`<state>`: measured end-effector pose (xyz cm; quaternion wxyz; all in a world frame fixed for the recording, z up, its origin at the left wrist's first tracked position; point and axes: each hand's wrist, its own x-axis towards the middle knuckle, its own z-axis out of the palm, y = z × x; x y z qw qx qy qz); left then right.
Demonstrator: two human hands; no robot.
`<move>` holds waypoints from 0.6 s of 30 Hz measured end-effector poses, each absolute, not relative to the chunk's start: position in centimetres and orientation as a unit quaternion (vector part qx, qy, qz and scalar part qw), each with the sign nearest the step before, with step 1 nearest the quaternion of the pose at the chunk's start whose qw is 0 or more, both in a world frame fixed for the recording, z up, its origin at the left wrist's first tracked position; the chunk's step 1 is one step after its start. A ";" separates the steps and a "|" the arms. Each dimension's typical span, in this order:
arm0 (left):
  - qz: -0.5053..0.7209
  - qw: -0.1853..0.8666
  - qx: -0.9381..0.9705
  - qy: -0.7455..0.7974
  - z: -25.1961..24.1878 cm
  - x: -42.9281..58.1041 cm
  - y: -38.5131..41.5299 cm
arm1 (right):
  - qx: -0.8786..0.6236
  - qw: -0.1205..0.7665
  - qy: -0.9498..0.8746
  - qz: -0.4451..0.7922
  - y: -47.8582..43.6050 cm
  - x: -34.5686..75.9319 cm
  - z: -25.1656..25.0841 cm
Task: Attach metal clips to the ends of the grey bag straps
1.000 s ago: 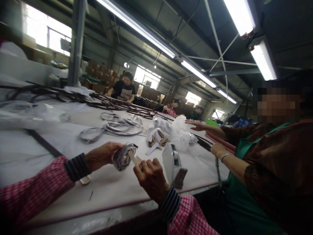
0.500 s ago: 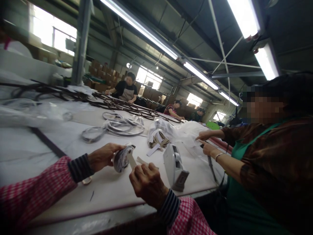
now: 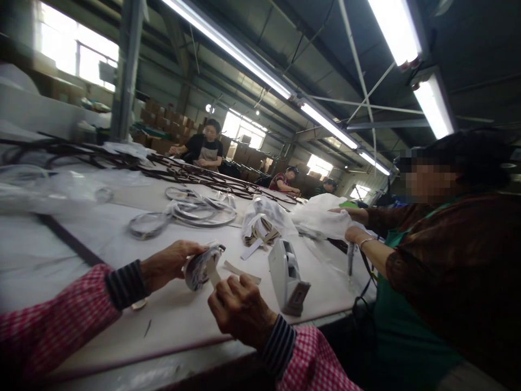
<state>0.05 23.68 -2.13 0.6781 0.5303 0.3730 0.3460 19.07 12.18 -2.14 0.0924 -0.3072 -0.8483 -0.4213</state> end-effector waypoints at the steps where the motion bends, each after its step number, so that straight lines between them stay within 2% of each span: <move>1: 0.350 0.670 0.531 0.382 -2.2 0.0 23.7 | -0.308 0.094 -0.847 -0.422 12.2 19.1 -2.1; 8: 0.332 0.679 0.529 0.386 -2.1 -0.2 24.0 | -0.306 0.061 -0.856 -0.411 11.9 19.4 -1.6; 18: 0.314 0.689 0.512 0.405 -2.3 0.1 23.9 | -0.296 0.081 -0.857 -0.413 11.5 18.7 -1.2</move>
